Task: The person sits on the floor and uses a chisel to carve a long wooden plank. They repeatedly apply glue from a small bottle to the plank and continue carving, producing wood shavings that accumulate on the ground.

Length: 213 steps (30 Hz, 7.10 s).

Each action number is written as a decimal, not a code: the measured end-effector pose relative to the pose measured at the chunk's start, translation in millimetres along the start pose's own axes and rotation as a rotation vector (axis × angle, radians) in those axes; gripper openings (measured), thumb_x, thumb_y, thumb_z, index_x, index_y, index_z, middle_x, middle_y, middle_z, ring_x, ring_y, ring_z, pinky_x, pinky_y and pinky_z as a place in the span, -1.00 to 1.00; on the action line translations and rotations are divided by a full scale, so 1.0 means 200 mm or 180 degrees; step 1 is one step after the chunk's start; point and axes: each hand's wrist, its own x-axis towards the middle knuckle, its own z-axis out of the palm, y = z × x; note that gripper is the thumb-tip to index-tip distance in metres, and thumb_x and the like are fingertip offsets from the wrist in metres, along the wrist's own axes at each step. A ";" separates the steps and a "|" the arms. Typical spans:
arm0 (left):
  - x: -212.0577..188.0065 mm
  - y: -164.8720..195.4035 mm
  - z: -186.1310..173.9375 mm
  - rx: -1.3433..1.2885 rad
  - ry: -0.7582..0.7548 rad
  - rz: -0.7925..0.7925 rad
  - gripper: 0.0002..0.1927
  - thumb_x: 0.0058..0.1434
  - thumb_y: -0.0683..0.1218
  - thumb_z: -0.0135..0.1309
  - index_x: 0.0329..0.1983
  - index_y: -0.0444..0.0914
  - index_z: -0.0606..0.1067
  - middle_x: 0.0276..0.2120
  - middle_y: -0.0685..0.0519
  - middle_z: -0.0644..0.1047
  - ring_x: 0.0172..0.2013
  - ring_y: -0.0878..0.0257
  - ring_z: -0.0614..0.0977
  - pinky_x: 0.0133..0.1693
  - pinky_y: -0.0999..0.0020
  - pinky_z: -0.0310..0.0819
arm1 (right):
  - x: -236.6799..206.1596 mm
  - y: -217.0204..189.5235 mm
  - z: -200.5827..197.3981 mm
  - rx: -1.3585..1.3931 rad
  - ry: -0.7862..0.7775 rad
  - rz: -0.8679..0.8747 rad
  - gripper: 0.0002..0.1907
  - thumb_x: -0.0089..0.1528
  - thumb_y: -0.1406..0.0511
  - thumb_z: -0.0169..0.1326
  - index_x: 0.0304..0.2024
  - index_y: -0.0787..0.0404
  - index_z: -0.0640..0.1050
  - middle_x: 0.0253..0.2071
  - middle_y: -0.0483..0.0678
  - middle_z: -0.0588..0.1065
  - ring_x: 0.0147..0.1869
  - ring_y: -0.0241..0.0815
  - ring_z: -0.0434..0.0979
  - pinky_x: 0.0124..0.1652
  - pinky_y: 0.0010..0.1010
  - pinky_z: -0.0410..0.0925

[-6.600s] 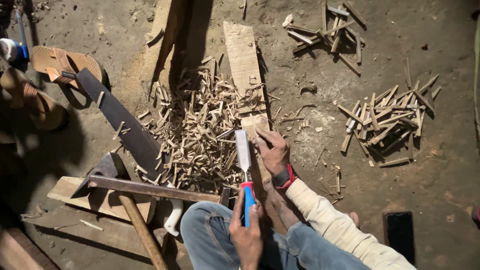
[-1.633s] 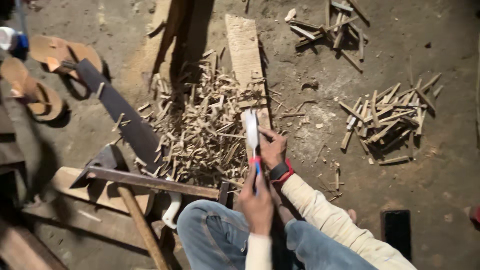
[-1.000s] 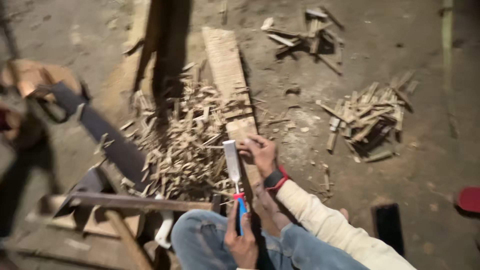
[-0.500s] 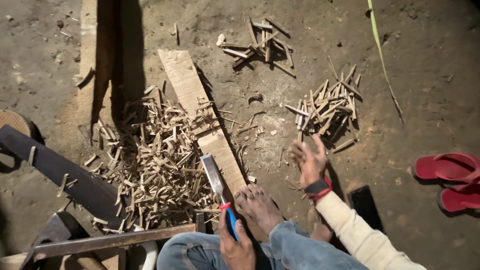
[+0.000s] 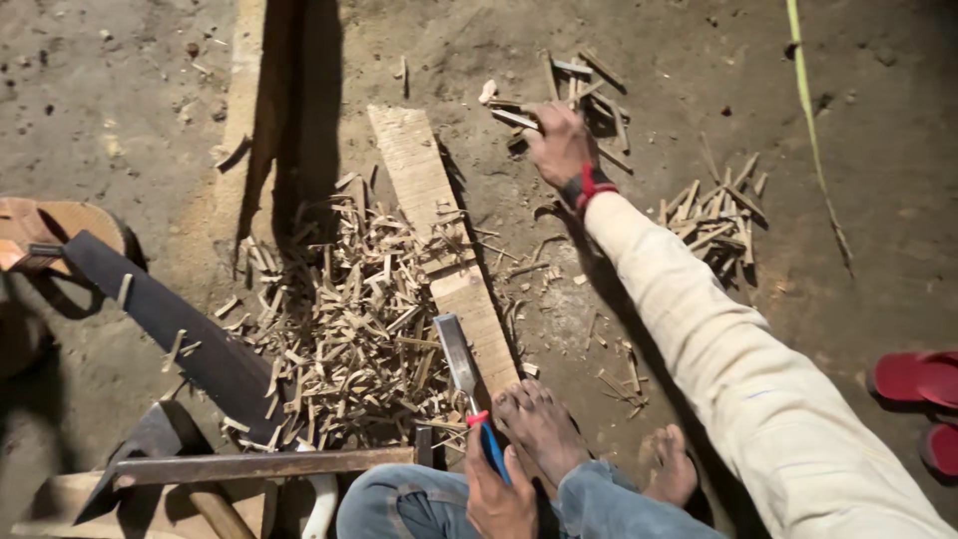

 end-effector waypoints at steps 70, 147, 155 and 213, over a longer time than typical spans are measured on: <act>0.95 1.01 -0.52 -0.3102 -0.0099 0.1459 -0.82 0.35 -0.21 0.19 -0.20 -0.30 0.39 -0.39 0.08 0.44 -0.51 0.40 0.47 -0.42 0.49 0.35 | -1.04 -0.62 -0.07 0.1711 -0.0358 -0.0180 -0.68 0.14 0.48 0.22 -0.05 0.17 0.67 -0.11 0.01 0.62 -0.06 -0.06 0.68 -0.08 -0.36 0.53; 0.07 -0.23 -0.33 -0.3607 -0.1970 -0.1898 -0.34 0.22 0.04 -0.02 0.42 -0.05 0.21 -0.16 -0.22 0.64 -0.64 0.10 0.61 -0.58 0.21 0.53 | -1.17 -0.48 -0.13 0.1034 0.0098 0.0481 -0.84 0.21 0.28 0.30 -0.23 0.18 0.61 -0.32 -0.06 0.59 -0.28 -0.18 0.62 -0.24 -0.39 0.43; 0.05 -0.20 -0.19 -0.3234 -0.1432 -0.2245 -0.49 0.33 0.07 -0.05 0.27 -0.26 0.41 -0.48 -0.11 0.63 -0.74 0.23 0.53 -0.71 0.36 0.38 | -1.23 -0.53 -0.19 0.1050 -0.0607 -0.0304 -0.74 0.07 0.21 0.36 -0.29 0.19 0.61 -0.31 -0.01 0.60 -0.29 -0.08 0.63 -0.29 -0.33 0.47; -0.02 -0.03 -0.28 -0.2819 -0.0562 -0.1040 -0.37 0.29 -0.21 0.04 0.46 -0.25 0.28 -0.24 -0.01 0.55 -0.39 0.33 0.58 -0.32 0.43 0.55 | -1.08 -0.61 0.13 0.1839 -0.0918 0.1239 -0.65 0.19 0.26 0.27 0.04 0.14 0.66 -0.06 0.02 0.67 -0.08 -0.22 0.70 -0.06 -0.43 0.50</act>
